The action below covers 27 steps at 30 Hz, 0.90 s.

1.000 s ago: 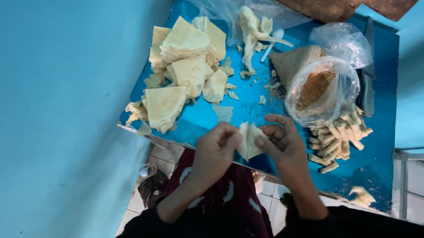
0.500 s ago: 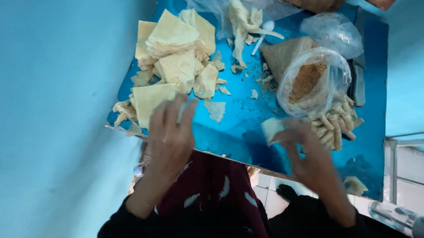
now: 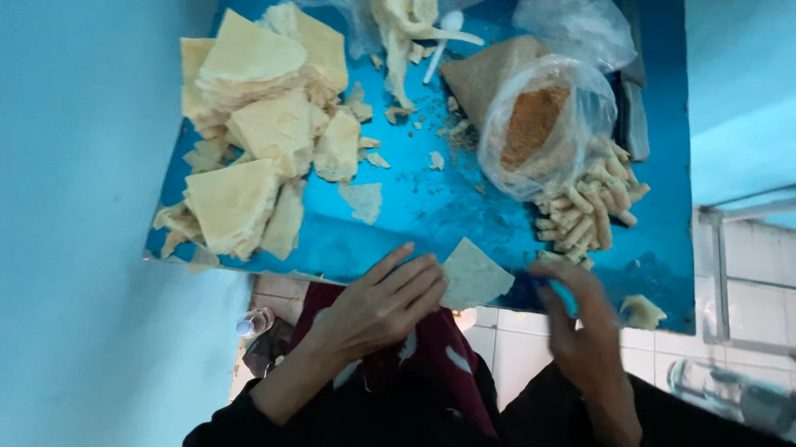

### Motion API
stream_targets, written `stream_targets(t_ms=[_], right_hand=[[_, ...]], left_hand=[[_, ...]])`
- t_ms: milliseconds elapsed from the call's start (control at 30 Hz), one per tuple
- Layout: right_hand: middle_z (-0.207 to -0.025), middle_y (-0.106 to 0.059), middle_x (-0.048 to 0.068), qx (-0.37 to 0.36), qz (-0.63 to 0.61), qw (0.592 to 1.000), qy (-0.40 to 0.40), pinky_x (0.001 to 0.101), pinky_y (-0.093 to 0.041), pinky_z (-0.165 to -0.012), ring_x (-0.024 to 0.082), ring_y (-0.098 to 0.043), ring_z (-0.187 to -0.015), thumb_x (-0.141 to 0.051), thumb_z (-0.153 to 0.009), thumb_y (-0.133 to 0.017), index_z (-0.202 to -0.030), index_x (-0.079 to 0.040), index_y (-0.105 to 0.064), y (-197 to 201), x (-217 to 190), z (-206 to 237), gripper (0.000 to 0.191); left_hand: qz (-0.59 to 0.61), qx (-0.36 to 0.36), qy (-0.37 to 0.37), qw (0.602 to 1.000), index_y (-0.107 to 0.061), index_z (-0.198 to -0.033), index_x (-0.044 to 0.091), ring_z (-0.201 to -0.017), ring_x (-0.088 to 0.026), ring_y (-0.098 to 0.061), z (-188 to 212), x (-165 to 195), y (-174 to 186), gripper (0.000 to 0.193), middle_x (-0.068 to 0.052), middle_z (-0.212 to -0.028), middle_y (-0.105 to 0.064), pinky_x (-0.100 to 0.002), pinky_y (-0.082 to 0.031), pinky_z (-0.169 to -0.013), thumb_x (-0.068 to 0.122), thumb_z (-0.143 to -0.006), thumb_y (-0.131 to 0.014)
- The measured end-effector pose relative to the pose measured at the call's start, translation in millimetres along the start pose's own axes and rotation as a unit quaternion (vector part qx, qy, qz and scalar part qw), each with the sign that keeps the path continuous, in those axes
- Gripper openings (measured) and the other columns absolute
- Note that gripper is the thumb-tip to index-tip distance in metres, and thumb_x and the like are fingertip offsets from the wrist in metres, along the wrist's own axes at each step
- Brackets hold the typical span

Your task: The person sits at a blue table and folds triangular dough sheets, rolling them by hand into cylindrical pieces and adding them to a pile of finished rolls. They occasionally reach into a container of brown powder and handle dough scraps while continuing to shape the rolls.

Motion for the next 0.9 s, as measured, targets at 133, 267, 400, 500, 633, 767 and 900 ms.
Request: stream_targets(t_ms=[133, 267, 400, 500, 633, 767, 900], right_hand=[[-0.129, -0.068, 0.01, 0.132, 0.101, 0.981, -0.097, 0.0398, -0.052, -0.105, 0.032, -0.064, -0.122, 0.007, -0.1, -0.064, -0.125, -0.012, -0.071, 57.0, 24.3, 35.6, 0.033], [-0.119, -0.066, 0.008, 0.14, 0.338, 0.922, -0.13, 0.0429, -0.045, -0.1, 0.032, -0.055, -0.11, 0.009, -0.1, -0.065, -0.12, -0.022, -0.077, 96.0, 37.4, 67.3, 0.039], [-0.118, -0.064, 0.005, 0.103, 0.421, 0.892, -0.128, 0.0474, -0.04, -0.102, 0.03, -0.052, -0.114, 0.01, -0.088, -0.062, -0.12, -0.028, -0.08, 95.9, 43.4, 86.3, 0.053], [-0.119, -0.062, 0.004, 0.078, 0.425, 0.894, -0.121, 0.049, -0.037, -0.107, 0.03, -0.051, -0.118, 0.009, -0.084, -0.063, -0.125, -0.027, -0.08, 75.4, 42.8, 89.3, 0.057], [-0.12, -0.062, 0.002, 0.056, 0.454, 0.881, -0.121, 0.0437, -0.035, -0.109, 0.024, -0.053, -0.117, 0.007, -0.089, -0.065, -0.13, -0.022, -0.078, 56.4, 35.7, 79.7, 0.052], [-0.112, -0.063, 0.003, 0.064, 0.378, 0.918, -0.101, 0.0483, -0.034, -0.104, 0.029, -0.053, -0.112, 0.01, -0.077, -0.065, -0.107, -0.025, -0.078, 70.5, 13.2, 62.8, 0.048], [-0.115, -0.062, 0.004, 0.04, 0.26, 0.962, -0.07, 0.0446, -0.037, -0.106, 0.029, -0.054, -0.114, 0.013, -0.082, -0.06, -0.115, -0.024, -0.075, 62.9, -11.7, 29.3, 0.052]], left_hand=[[-0.011, 0.004, 0.021, 1.0, -0.066, -0.133, 0.011, -0.126, -0.023, -0.058, 1.6, 0.3, -1.3, 0.04, -0.007, -0.122, -0.066, -0.055, -0.036, -0.119, 0.02, -0.094, -0.067], [-0.018, 0.029, 0.03, 0.999, -0.067, -0.13, 0.008, -0.128, -0.022, -0.059, 4.5, -2.8, 8.2, 0.041, -0.006, -0.125, -0.066, -0.061, -0.036, -0.115, 0.03, -0.096, -0.072], [-0.009, 0.035, 0.028, 0.999, -0.07, -0.124, 0.006, -0.13, -0.022, -0.059, 8.0, -8.8, 13.1, 0.04, -0.007, -0.127, -0.068, -0.061, -0.036, -0.116, 0.034, -0.096, -0.076], [0.002, 0.041, 0.032, 0.999, -0.072, -0.122, 0.01, -0.127, -0.021, -0.059, 7.8, -10.5, 13.6, 0.037, -0.006, -0.123, -0.069, -0.063, -0.036, -0.114, 0.035, -0.095, -0.076], [0.003, 0.057, 0.027, 0.998, -0.073, -0.123, 0.014, -0.125, -0.02, -0.059, 7.6, -8.1, 17.2, 0.033, -0.005, -0.121, -0.069, -0.064, -0.036, -0.112, 0.033, -0.096, -0.076], [-0.017, 0.054, 0.008, 0.998, -0.072, -0.124, 0.011, -0.129, -0.018, -0.06, 7.5, -4.2, 14.8, 0.033, -0.004, -0.126, -0.07, -0.06, -0.037, -0.114, 0.031, -0.097, -0.074], [0.001, 0.062, -0.01, 0.998, -0.072, -0.126, 0.012, -0.132, -0.023, -0.059, 7.7, -2.8, 9.8, 0.029, -0.008, -0.131, -0.068, -0.053, -0.039, -0.118, 0.025, -0.1, -0.071]])
Point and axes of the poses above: each hand's wrist, its own z-axis away from the middle knuckle, its own y-axis out of the back of the hand, x = y × z, the point moved 9 cm from there along -z, towards the middle knuckle
